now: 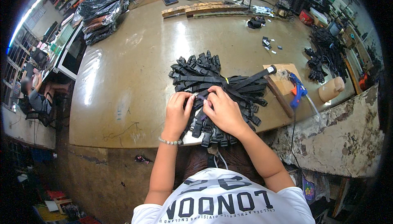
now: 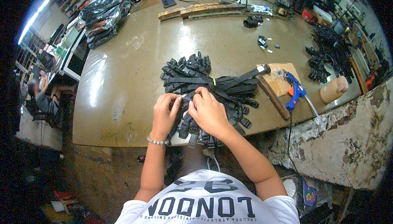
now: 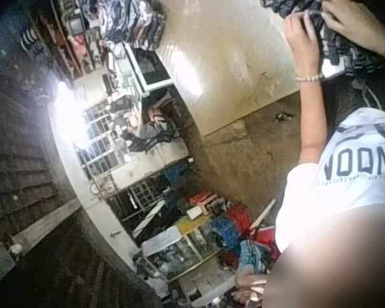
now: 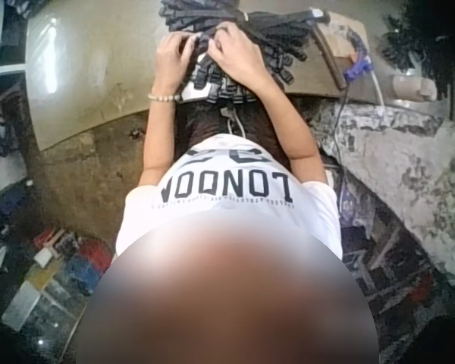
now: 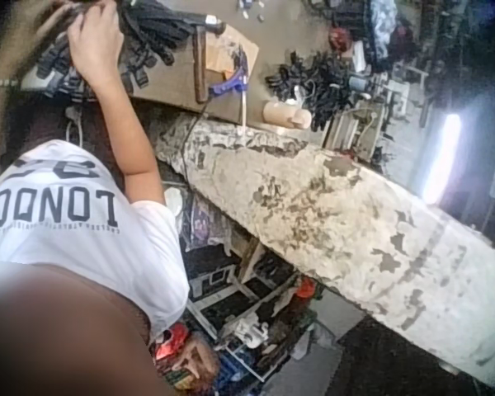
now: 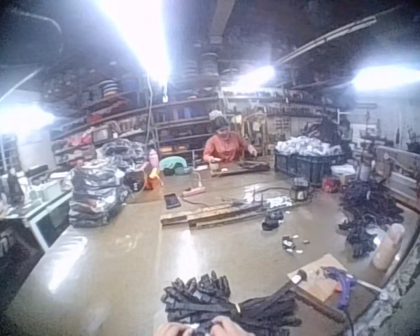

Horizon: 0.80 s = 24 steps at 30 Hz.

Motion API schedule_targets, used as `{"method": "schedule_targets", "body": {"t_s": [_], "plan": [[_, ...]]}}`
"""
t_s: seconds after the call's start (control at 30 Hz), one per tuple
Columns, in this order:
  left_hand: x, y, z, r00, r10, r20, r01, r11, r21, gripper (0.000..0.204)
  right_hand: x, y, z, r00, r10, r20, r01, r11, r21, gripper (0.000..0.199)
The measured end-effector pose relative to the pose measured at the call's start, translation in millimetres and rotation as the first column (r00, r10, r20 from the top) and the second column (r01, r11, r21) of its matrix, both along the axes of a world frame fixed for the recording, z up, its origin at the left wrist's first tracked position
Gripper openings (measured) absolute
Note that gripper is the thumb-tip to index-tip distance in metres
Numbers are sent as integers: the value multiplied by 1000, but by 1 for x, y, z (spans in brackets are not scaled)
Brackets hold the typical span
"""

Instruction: The person repeatedly picks black webbing straps from a pile on a table and threads a small purple plastic piece through the strap loop, then places the assembled strap back on the table. The process is repeated for multiple straps throughout the clip.

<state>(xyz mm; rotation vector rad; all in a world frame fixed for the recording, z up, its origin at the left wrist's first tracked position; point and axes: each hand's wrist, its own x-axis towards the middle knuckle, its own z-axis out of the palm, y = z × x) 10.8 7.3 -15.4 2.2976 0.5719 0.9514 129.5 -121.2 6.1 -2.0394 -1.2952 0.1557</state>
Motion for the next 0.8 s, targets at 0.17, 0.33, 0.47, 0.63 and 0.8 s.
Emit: {"method": "schedule_targets", "body": {"t_s": [0.17,0.33,0.47,0.63,0.8], "plan": [[-4,9,10,854,461,242,-418,884,-210,26,13,-13,24,765,2,-645,94,989,114,19],[-8,7,14,931,363,-36,-359,930,79,22,106,-77,38,779,-264,-569,561,698,444,24],[-1,0,12,959,120,-256,-109,992,55,26,158,-85,13,794,-545,269,585,805,-97,30],[-5,1,18,957,-83,-279,14,971,-241,27,101,-85,46,844,-394,-364,521,762,385,24],[-6,4,16,915,-222,-336,122,948,-295,40,30,-15,40,884,184,-430,-91,970,227,16]]}}
